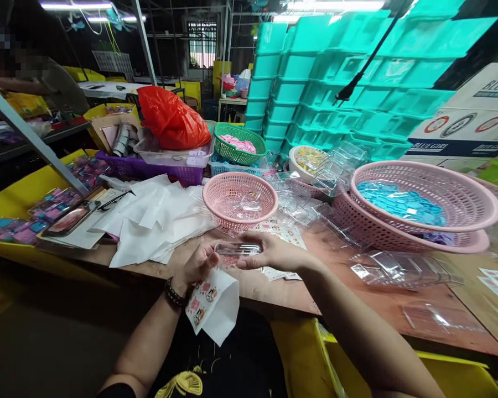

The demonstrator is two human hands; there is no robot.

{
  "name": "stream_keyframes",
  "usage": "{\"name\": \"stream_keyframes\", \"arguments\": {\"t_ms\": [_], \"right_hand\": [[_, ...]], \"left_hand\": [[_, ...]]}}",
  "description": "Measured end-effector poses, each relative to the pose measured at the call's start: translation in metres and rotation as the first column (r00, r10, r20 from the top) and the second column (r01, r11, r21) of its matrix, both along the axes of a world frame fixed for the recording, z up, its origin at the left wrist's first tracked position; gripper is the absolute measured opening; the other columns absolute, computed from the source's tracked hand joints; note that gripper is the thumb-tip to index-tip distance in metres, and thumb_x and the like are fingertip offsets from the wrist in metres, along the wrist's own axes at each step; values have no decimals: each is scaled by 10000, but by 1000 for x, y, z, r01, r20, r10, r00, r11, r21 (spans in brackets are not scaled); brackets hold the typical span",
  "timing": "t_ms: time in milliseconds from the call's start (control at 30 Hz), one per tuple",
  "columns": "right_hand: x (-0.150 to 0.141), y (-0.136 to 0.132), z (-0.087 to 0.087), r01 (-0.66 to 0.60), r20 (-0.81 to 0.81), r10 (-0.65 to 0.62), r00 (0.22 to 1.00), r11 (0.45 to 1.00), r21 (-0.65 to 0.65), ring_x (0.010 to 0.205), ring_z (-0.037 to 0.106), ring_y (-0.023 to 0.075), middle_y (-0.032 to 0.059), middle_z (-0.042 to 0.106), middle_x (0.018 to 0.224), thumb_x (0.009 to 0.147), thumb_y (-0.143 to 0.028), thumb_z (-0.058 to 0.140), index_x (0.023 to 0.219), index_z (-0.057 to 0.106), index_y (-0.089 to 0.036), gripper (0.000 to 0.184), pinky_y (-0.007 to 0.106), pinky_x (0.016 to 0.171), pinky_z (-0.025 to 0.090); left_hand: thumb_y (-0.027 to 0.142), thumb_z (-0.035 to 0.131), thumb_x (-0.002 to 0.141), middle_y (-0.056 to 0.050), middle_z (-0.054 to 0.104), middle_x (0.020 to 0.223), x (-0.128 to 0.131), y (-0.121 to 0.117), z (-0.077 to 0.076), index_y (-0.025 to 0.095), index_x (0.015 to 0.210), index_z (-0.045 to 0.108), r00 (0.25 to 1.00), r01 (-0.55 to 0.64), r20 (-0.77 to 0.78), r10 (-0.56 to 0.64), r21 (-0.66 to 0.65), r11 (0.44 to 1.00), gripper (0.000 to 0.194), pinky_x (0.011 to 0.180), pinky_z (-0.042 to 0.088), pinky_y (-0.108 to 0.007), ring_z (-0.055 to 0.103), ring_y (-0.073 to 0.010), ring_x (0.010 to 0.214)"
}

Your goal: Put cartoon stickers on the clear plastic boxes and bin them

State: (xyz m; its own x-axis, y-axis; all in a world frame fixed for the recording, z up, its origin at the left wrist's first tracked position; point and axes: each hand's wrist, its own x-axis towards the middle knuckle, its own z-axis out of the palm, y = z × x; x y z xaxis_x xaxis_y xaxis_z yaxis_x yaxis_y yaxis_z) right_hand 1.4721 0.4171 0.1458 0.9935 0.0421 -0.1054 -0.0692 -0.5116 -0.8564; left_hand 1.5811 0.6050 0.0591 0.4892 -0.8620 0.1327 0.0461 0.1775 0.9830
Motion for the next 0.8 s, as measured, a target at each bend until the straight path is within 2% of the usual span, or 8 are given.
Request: {"name": "stream_keyframes", "arguments": {"t_ms": [67, 167, 300, 433, 500, 600, 700, 800], "right_hand": [[17, -19, -4, 159, 82, -163, 983, 986, 49, 1098, 642, 288, 145, 672, 1228, 713, -506, 797, 1233, 648, -170, 637, 439, 921, 539], [56, -51, -14, 580, 323, -529, 785, 811, -82, 1212, 572, 332, 206, 579, 1354, 693, -332, 813, 1350, 564, -146, 727, 487, 1009, 489], [97, -74, -23, 622, 228, -579, 783, 733, -275, 1240, 553, 367, 265, 553, 1368, 709, -300, 809, 1376, 527, -52, 766, 491, 1054, 460], [84, -48, -20, 696, 378, -588, 715, 646, -313, 1361, 431, 408, 266, 491, 1435, 789, -355, 760, 1373, 542, -85, 680, 569, 1116, 368], [60, -22, -18, 613, 457, -456, 764, 733, -294, 1311, 493, 364, 205, 563, 1379, 817, -395, 738, 1320, 596, -160, 573, 545, 1083, 406], [23, 13, -20, 199, 232, -135, 963, 940, -279, 980, 667, 264, 109, 717, 1089, 733, -405, 811, 1170, 684, -206, 496, 406, 857, 528], [1, 19, -26, 141, 8, -142, 990, 973, -181, 706, 639, 184, 34, 709, 771, 729, -393, 796, 870, 721, -179, 267, 312, 663, 477], [-11, 2, -33, 280, -73, -275, 959, 957, 78, 633, 603, 161, 18, 678, 690, 701, -551, 781, 754, 672, -159, 410, 286, 599, 436]], "left_hand": [[869, 583, 670, -79, 713, 747, 0, 1, 0, 143, 1164, 701, 993, -110, -28, 112, 61, 992, 887, 443, 295, -253, 361, -88, 435], [807, 492, 808, -87, 740, 911, 1, 0, -1, 160, 1278, 619, 944, -301, -92, 318, 161, 940, 810, 433, 273, -237, 343, -67, 421], [702, 448, 899, -30, 636, 658, 6, -2, -6, 125, 1068, 709, 890, -444, 3, 455, 226, 867, 656, 581, 424, -250, 558, -149, 581], [613, 469, 925, 5, 561, 584, 6, -5, -9, 137, 985, 730, 798, -592, 259, 544, 166, 788, 546, 574, 376, -248, 517, -151, 566], [558, 509, 922, 2, 589, 608, 1, -8, -7, 162, 960, 734, 729, -655, 387, 565, 152, 741, 457, 576, 352, -247, 512, -151, 576], [496, 560, 910, 0, 615, 617, -6, -12, 3, 181, 908, 730, 686, -671, 478, 548, 127, 730, 359, 615, 370, -248, 536, -149, 598], [445, 714, 812, 7, 648, 666, -5, -10, 12, 178, 994, 711, 807, -539, 363, 466, 132, 832, 323, 651, 429, -235, 581, -142, 646], [354, 873, 638, -49, 723, 972, 4, -3, 12, 181, 1161, 660, 952, -306, 66, 300, 145, 941, 591, 723, 506, -245, 652, -164, 842]]}}
